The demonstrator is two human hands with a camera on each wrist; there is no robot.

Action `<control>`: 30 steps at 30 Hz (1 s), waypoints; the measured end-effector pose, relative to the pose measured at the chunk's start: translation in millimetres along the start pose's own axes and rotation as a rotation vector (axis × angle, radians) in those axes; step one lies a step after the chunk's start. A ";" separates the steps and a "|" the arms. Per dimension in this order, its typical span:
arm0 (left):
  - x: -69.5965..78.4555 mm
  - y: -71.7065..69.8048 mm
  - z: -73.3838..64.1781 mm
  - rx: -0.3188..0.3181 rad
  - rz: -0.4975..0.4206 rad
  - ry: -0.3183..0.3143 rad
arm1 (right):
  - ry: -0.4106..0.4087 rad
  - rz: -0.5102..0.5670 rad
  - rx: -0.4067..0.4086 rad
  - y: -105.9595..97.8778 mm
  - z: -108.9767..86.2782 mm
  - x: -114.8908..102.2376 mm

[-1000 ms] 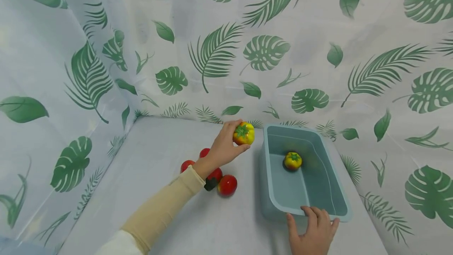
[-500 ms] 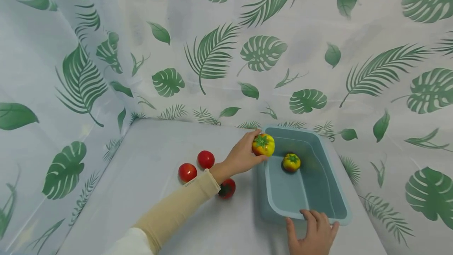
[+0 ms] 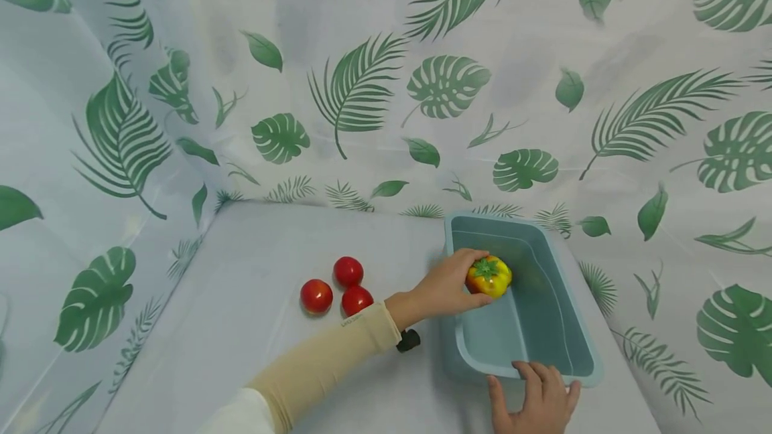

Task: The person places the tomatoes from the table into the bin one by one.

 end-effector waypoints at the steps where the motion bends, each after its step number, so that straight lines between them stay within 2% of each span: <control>1: 1.4 2.8 -1.3 -0.009 0.012 0.012 | 0.003 0.003 0.001 0.6 -0.7 -0.4; 8: 6.3 15.8 -9.8 -0.067 0.102 0.028 | 0.004 0.001 -0.005 4.8 -3.8 -4.7; 13: 5.0 17.3 -13.7 -0.106 0.128 0.018 | -0.017 0.017 0.010 7.7 -3.1 -7.1; 17: 0.6 11.0 -15.7 -0.089 0.112 -0.004 | -0.030 0.023 0.010 10.0 -3.2 -8.4; 24: -5.1 1.5 -17.9 -0.040 0.119 0.020 | -0.040 0.035 0.031 13.4 -2.4 -7.7; 30: -9.7 -2.6 -21.2 -0.027 0.106 0.011 | -0.047 0.026 0.020 13.2 -1.9 -6.3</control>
Point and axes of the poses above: each hand's wrist, its own z-axis towards the middle knuckle, its own y-axis out of the palm, x = y × z, the point moved 6 cm from there along z, towards the middle knuckle, and after that the axes turned 7 degrees about -y, right-handed, at the moved point
